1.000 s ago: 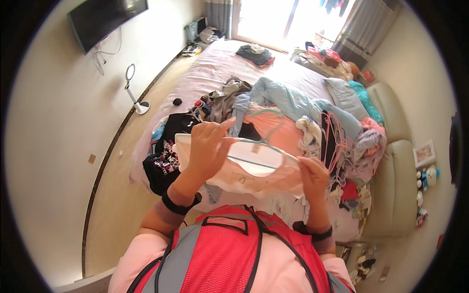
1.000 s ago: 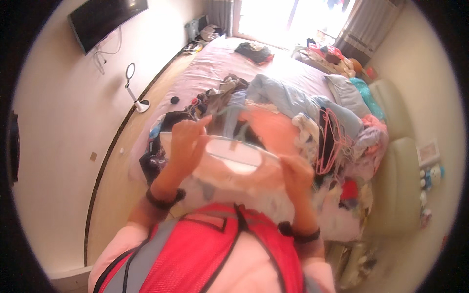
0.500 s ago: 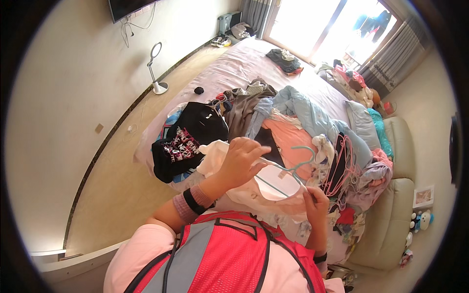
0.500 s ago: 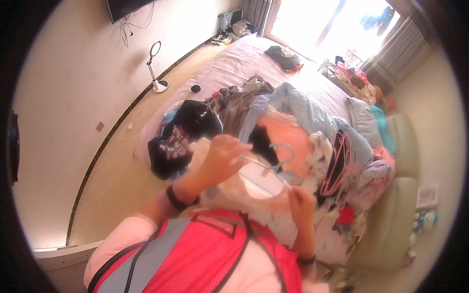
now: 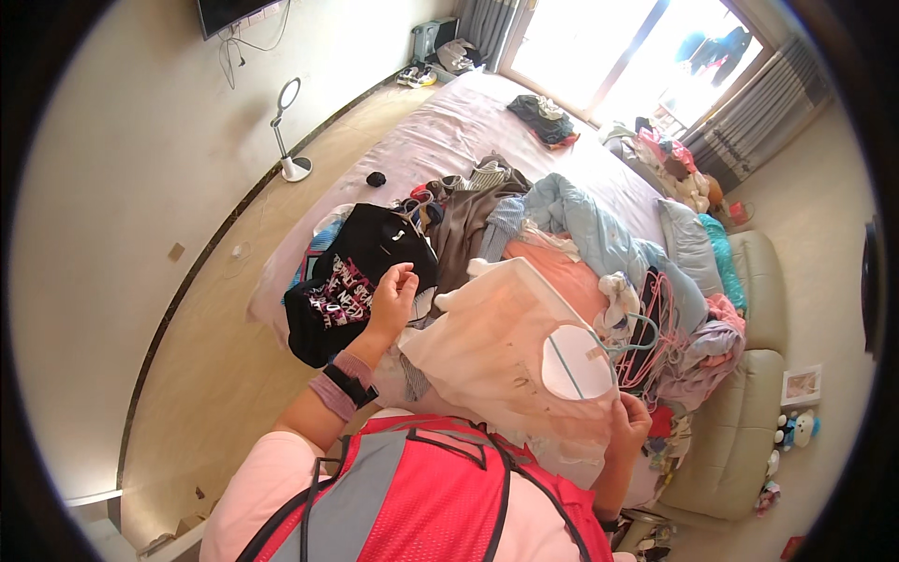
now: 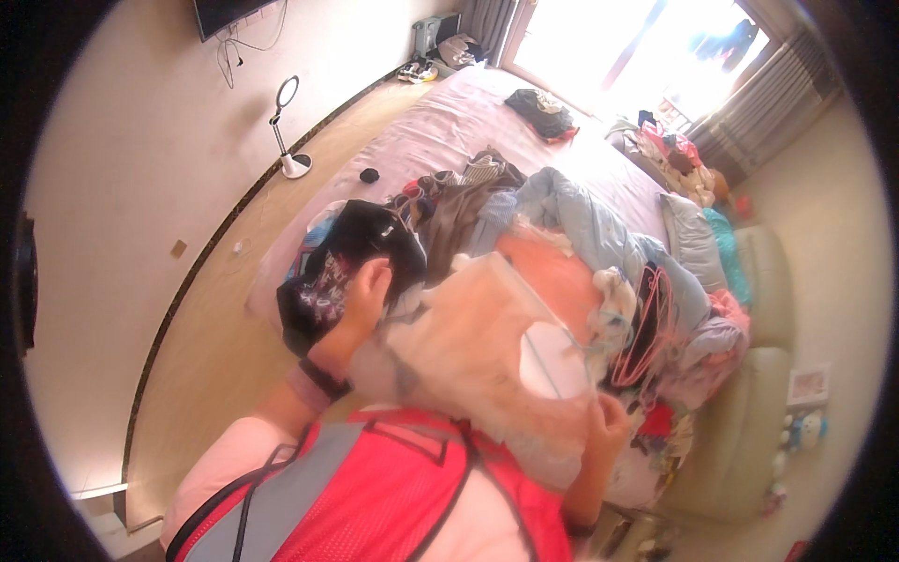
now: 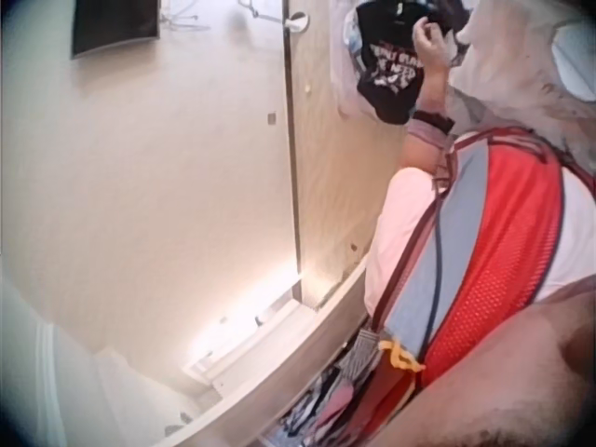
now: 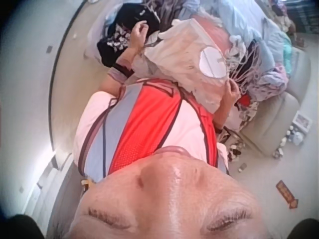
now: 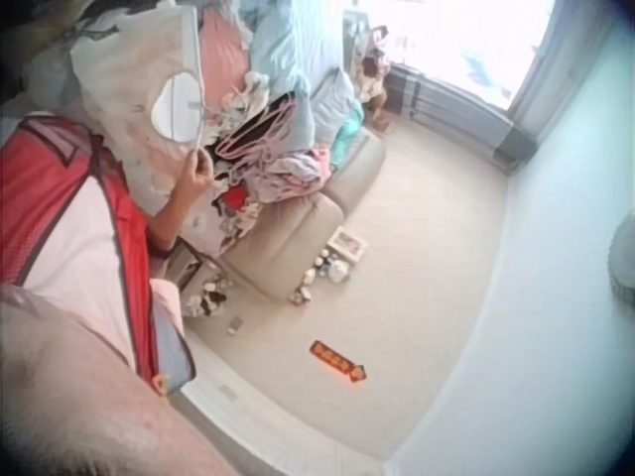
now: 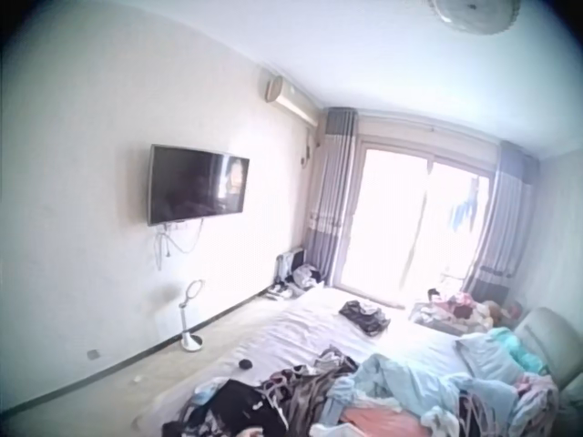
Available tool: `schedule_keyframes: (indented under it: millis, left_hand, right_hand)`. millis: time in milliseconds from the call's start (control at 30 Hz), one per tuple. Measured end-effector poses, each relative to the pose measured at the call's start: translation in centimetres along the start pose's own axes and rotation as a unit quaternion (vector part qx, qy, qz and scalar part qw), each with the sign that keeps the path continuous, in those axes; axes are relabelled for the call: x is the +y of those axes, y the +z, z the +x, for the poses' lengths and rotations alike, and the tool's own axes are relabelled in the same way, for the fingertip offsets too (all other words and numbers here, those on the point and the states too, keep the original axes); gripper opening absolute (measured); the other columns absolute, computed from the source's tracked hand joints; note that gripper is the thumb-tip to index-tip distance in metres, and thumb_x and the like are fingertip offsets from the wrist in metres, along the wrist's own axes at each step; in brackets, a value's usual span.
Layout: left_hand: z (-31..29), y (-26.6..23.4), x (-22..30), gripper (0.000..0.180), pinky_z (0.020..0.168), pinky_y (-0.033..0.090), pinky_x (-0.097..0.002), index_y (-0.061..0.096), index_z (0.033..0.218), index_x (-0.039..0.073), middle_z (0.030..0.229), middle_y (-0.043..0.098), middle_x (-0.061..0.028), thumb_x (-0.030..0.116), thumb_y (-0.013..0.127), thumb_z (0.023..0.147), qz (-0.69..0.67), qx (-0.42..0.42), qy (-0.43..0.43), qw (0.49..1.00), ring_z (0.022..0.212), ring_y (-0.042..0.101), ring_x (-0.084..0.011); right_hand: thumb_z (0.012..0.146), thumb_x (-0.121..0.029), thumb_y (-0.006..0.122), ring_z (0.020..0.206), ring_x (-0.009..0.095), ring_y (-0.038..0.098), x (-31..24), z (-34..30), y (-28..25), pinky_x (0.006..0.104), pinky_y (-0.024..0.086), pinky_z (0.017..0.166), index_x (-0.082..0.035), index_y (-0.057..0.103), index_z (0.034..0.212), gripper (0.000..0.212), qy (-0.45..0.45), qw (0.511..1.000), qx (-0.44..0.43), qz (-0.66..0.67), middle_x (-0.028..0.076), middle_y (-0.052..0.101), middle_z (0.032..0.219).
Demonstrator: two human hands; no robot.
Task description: The person picks up clothing items from a bed, including a vest and t-shirts, places them onto hangers by hand, and hangs them on a rod inside a closet.
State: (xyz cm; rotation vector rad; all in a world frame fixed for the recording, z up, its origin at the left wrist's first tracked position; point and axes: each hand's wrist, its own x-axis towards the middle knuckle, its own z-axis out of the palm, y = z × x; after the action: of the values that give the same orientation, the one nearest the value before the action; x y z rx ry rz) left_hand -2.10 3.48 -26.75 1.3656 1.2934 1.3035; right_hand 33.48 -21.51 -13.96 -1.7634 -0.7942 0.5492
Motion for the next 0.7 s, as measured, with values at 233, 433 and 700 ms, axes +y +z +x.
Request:
schedule_keyframes:
  millis: [233,433,700]
  left_hand:
    - [6.7,-1.0,-6.9,0.032,0.084,0.050,-0.0324,0.061,0.113,-0.003,0.105,0.067,-0.0138,0.023,0.061,0.094,0.032,-0.007,-0.045,0.998,0.095,0.065,-0.0220]
    - [12.6,0.8,-13.7,0.047,0.093,0.048,-0.0338,0.055,0.125,-0.006,0.118,0.064,-0.0196,0.024,0.064,0.091,0.047,-0.085,-0.154,0.983,0.108,0.063,-0.0258]
    - [18.4,5.9,-22.2,0.063,0.095,0.046,-0.0360,0.047,0.131,-0.007,0.123,0.060,-0.0229,0.024,0.072,0.082,0.025,-0.096,-0.207,0.973,0.114,0.059,-0.0290]
  right_hand:
    - [0.089,-0.006,0.063,0.076,0.008,0.060,-1.4,0.2,4.2,0.0208,0.048,0.071,0.004,0.067,0.101,0.017,0.042,0.994,0.064,0.080,0.002,0.067,0.089]
    - [0.089,-0.005,0.061,0.079,0.009,0.060,-0.6,-1.0,6.5,0.0203,0.047,0.072,0.005,0.066,0.100,0.016,0.079,0.982,0.159,0.066,0.003,0.066,0.090]
    - [0.091,-0.006,0.059,0.084,0.013,0.062,-3.4,-5.2,7.6,0.0245,0.049,0.079,0.007,0.062,0.103,0.018,0.110,0.972,0.209,0.007,0.008,0.067,0.094]
